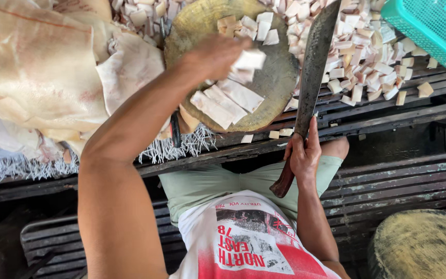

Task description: The person cuts large pieces of animal skin into small square strips using a large blade on a wooden cutting board.

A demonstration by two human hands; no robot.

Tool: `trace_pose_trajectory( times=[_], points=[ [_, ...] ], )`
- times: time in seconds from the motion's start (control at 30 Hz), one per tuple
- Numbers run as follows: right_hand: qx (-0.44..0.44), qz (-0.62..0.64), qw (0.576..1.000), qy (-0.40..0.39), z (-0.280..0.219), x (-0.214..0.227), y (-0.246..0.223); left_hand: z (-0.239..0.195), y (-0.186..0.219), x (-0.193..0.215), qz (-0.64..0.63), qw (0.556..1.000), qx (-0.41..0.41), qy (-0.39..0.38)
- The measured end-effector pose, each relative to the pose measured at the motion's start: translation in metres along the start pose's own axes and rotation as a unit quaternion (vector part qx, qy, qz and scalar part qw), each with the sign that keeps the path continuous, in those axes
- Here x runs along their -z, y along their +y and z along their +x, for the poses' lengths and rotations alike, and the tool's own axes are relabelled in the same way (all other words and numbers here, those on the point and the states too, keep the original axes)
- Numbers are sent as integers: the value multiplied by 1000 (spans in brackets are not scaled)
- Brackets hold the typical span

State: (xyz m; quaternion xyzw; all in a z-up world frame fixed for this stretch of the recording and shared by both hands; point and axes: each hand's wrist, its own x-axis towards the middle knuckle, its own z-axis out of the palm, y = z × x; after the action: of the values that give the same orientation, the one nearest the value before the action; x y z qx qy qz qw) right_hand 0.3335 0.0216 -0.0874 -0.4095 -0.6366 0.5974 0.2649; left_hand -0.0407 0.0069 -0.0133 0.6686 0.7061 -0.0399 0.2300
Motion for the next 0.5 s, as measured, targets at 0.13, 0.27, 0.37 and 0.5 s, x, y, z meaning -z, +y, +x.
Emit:
trace_pose_trajectory(
  times=[0.13,0.27,0.37,0.5],
  points=[
    [23,-11,999,-30,2,-9,-6,-52,-40,2,-18,980,197,10],
    [-15,-30,998,-47,-3,-18,-13,-72,-36,-2,-86,969,220,71],
    [3,-50,997,-59,-4,-22,-15,-51,2,-11,-116,985,117,51],
    [-12,-52,997,-56,-4,-24,-16,-26,42,-20,-36,994,56,-91]
  ],
)
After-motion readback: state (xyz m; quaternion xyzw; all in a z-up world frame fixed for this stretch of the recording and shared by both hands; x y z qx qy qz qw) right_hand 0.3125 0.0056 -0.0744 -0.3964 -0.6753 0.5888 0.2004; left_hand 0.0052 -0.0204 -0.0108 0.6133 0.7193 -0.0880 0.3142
